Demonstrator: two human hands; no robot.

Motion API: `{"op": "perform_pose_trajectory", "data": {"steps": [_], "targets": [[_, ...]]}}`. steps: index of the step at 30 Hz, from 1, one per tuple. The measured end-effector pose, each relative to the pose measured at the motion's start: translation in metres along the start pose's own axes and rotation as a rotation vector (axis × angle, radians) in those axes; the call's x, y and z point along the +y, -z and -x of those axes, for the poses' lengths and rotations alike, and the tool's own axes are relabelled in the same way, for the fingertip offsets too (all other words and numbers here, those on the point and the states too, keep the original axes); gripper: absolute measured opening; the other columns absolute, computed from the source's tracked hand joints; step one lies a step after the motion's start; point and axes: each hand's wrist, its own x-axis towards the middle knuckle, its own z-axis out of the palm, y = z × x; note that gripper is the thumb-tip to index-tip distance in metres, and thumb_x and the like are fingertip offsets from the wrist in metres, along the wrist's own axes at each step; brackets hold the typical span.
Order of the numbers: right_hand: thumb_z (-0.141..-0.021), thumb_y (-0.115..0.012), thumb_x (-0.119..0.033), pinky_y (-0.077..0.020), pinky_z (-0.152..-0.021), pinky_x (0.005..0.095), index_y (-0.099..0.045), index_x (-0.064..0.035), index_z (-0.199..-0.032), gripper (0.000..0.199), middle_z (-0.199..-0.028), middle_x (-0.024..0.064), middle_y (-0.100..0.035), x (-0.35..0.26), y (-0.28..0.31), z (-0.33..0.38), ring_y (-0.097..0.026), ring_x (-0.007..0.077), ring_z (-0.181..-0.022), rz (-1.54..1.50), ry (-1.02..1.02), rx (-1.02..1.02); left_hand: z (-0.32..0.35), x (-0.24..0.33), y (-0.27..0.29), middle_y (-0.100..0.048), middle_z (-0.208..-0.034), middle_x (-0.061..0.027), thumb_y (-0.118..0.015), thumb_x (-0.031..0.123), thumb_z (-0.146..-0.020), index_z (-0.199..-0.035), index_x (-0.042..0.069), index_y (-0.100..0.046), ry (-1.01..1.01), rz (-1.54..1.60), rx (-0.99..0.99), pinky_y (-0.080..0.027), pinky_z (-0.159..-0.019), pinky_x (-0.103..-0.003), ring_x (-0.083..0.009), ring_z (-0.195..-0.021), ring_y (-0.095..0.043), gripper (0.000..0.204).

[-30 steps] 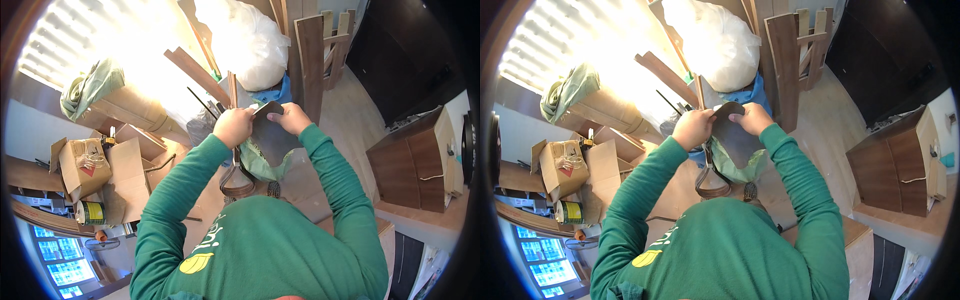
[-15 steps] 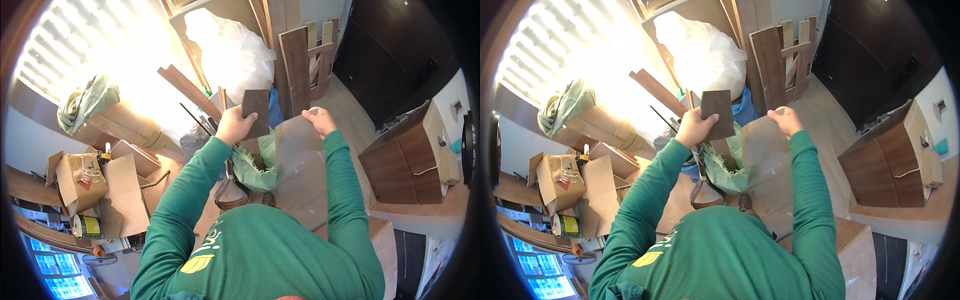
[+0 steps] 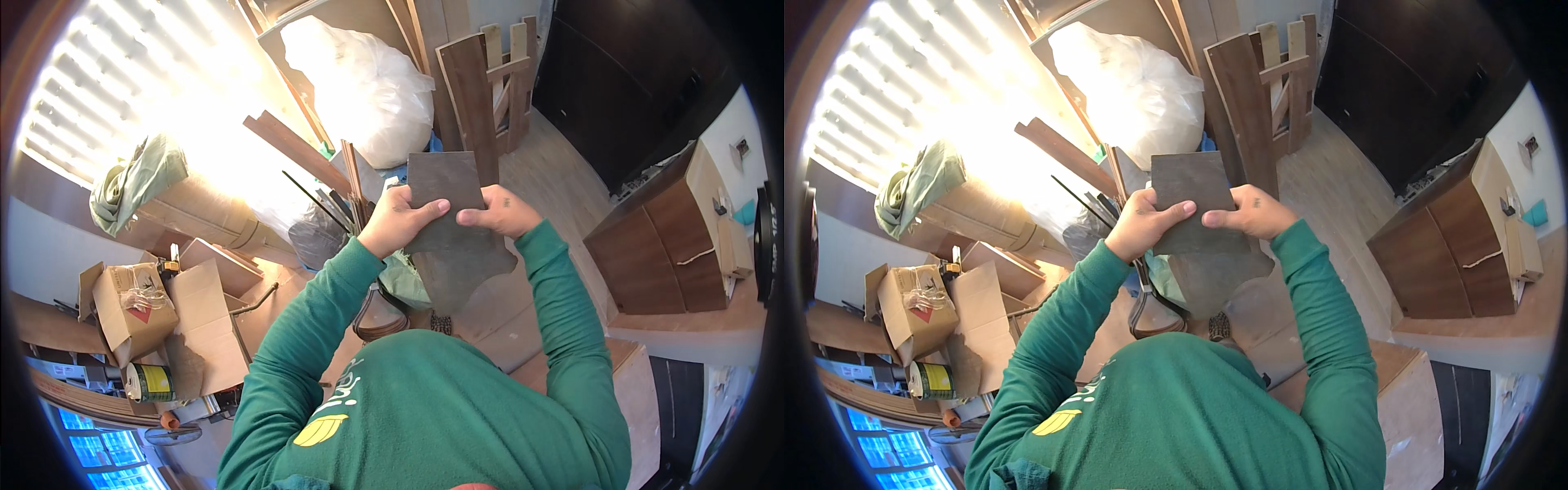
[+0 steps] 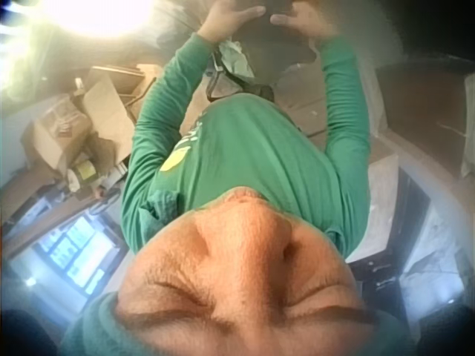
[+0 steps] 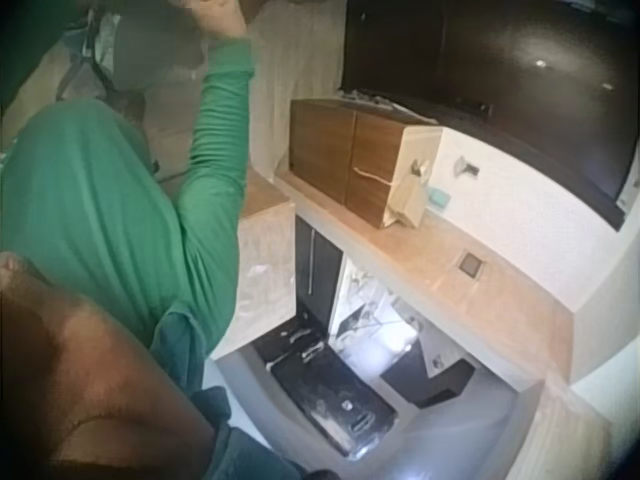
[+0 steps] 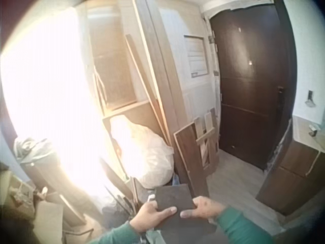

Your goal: The person compares a paper template to a dark sheet of material, manipulates a metal strip by hand, and then places items into a cardboard box which they secure with tape using a utility knife.

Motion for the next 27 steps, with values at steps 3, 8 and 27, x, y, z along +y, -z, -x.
{"op": "perform_pose_trajectory", "data": {"steps": [3, 8, 27], "targets": [[-0.075, -0.089, -0.041, -0.0517, -0.087, 0.0316, -0.057, 0.0126, -0.122, 0.079, -0.111, 0.0174, -0.068, 0.012, -0.007, -0.006, -0.065, 0.0186, -0.098, -0.003, -0.042, 0.187, 0.001, 0.013, 0.000, -0.073, -0.093, -0.0074, -0.077, 0.025, -0.089, -0.103, -0.004, -0.069, 0.029, -0.193, 0.011, -0.055, -0.068, -0.027, -0.0114, -0.079, -0.067, 0.033], [-0.079, -0.086, -0.033, -0.0534, -0.078, 0.0289, -0.063, 0.0098, -0.116, 0.061, -0.104, 0.0134, -0.071, -0.024, -0.020, -0.004, -0.066, 0.0145, -0.091, -0.022, -0.031, 0.136, 0.005, 0.019, 0.006, -0.071, -0.078, -0.0069, -0.078, 0.030, -0.088, -0.091, -0.005, -0.069, -0.032, -0.287, 0.052, -0.053, -0.062, -0.029, -0.0117, -0.068, -0.065, 0.036], [-0.088, -0.072, -0.041, -0.0523, -0.077, 0.0393, -0.065, 0.0118, -0.098, 0.054, -0.093, 0.0198, -0.071, 0.045, -0.001, -0.047, -0.067, 0.0238, -0.087, 0.134, -0.086, 0.604, -0.047, -0.029, -0.011, -0.069, -0.080, -0.0125, -0.064, 0.019, -0.093, -0.096, -0.004, -0.066, -0.067, -0.417, 0.173, -0.054, -0.073, -0.040, -0.0273, -0.077, -0.069, 0.023]]}}
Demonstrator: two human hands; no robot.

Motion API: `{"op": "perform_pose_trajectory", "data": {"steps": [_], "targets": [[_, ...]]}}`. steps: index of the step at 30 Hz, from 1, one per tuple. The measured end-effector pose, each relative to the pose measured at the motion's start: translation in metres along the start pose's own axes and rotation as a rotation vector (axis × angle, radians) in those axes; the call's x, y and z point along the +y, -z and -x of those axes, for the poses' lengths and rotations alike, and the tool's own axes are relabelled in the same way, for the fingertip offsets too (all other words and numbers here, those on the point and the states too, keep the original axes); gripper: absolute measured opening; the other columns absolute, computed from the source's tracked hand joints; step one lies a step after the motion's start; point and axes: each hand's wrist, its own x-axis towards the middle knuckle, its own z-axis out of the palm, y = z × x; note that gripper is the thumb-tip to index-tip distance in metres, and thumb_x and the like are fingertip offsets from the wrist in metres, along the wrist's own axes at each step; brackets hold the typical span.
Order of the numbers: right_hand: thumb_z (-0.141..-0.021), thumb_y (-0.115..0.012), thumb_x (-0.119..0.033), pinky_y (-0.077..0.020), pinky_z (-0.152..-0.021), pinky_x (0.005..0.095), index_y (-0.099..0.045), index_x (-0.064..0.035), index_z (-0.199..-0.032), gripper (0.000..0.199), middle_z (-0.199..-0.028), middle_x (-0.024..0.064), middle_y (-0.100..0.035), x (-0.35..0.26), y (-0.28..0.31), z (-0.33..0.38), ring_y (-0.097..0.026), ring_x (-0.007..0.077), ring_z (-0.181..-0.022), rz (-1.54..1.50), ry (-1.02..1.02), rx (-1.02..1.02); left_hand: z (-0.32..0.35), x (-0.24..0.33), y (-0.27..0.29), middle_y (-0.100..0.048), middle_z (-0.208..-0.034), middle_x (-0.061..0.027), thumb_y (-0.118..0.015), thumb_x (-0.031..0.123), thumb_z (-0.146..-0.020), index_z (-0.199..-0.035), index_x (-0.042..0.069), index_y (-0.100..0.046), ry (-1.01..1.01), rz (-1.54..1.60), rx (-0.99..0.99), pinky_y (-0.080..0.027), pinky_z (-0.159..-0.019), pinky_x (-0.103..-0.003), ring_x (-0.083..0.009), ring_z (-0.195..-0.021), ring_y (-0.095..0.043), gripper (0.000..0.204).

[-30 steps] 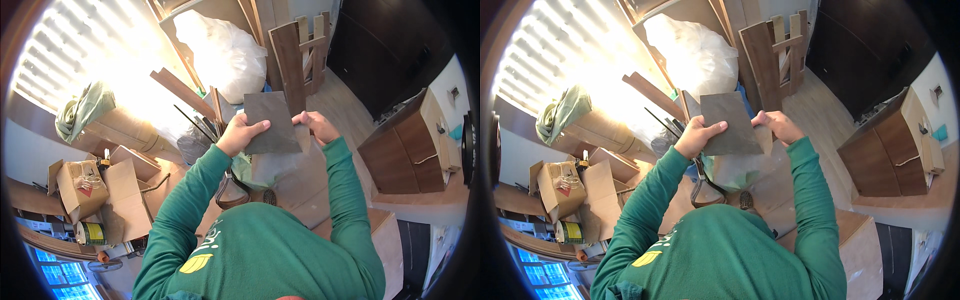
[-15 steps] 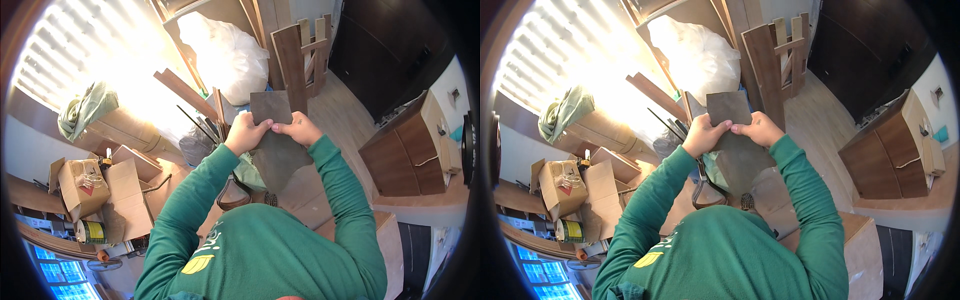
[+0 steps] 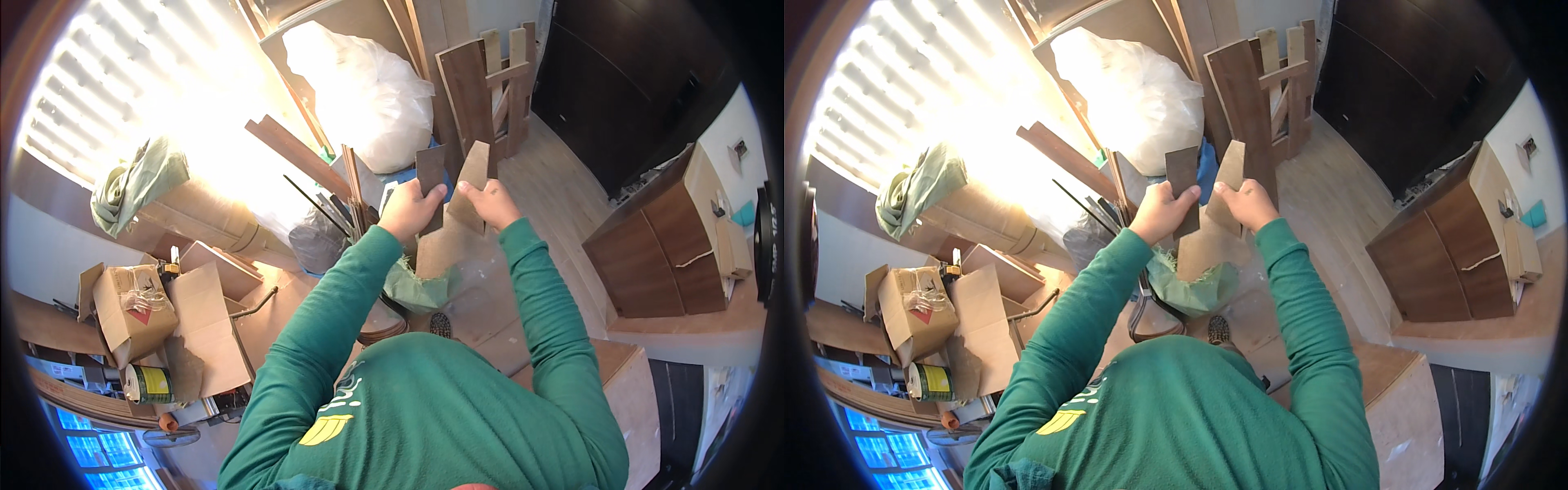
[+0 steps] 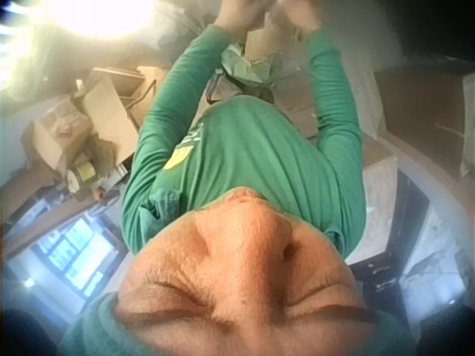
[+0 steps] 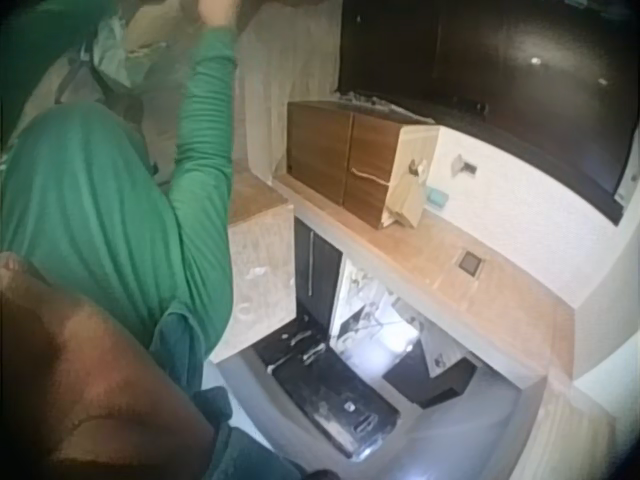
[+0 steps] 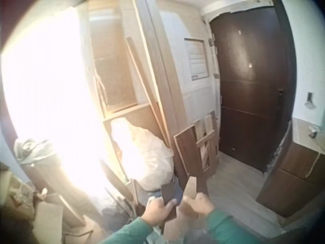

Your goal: The person compares a paper template to a dark sheet of material, manipulates a metal strip by hand, and then places items into a cardboard box which they secure with tape using a utility knife.

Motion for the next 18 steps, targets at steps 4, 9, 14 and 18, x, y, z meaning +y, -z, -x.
{"op": "perform_pose_trajectory", "data": {"steps": [4, 9, 14, 18], "targets": [[-0.095, -0.064, -0.033, -0.0501, -0.086, 0.0330, -0.062, 0.0093, -0.115, 0.047, -0.108, 0.0117, -0.068, -0.006, 0.014, 0.015, -0.061, 0.0168, -0.098, -0.119, 0.046, -0.285, -0.006, -0.033, -0.002, -0.063, -0.097, -0.0058, -0.064, 0.013, -0.092, -0.109, -0.002, -0.065, -0.117, 0.257, -0.135, -0.052, -0.083, -0.034, -0.0203, -0.093, -0.064, 0.023], [-0.101, -0.059, -0.039, -0.0485, -0.089, 0.0315, -0.062, 0.0068, -0.119, 0.050, -0.109, 0.0089, -0.068, 0.012, 0.022, 0.020, -0.060, 0.0157, -0.098, -0.377, 0.096, -0.541, 0.000, -0.010, 0.001, -0.057, -0.101, -0.0034, -0.064, 0.012, -0.096, -0.135, 0.000, -0.051, -0.017, 0.155, -0.230, -0.046, -0.093, -0.028, -0.0125, -0.101, -0.057, 0.043], [-0.100, -0.053, -0.057, -0.0487, -0.085, 0.0317, -0.069, 0.0025, -0.100, 0.061, -0.095, 0.0084, -0.070, 0.010, 0.018, 0.020, -0.062, 0.0141, -0.090, -0.125, 0.156, -0.528, 0.003, -0.033, -0.022, -0.063, -0.105, -0.0056, -0.068, 0.006, -0.092, -0.136, -0.001, -0.048, -0.054, 0.471, -0.119, -0.051, -0.083, -0.027, -0.0103, -0.094, -0.060, 0.048], [-0.094, -0.055, -0.066, -0.0499, -0.074, 0.0348, -0.068, -0.0001, -0.067, 0.072, -0.069, 0.0092, -0.067, 0.021, 0.038, 0.018, -0.062, 0.0208, -0.071, 0.224, 0.009, -0.359, 0.002, -0.047, 0.002, -0.064, -0.101, -0.0083, -0.069, 0.007, -0.087, -0.131, 0.000, -0.054, -0.084, 0.248, 0.172, -0.051, -0.081, -0.029, -0.0146, -0.090, -0.061, 0.047]]}}
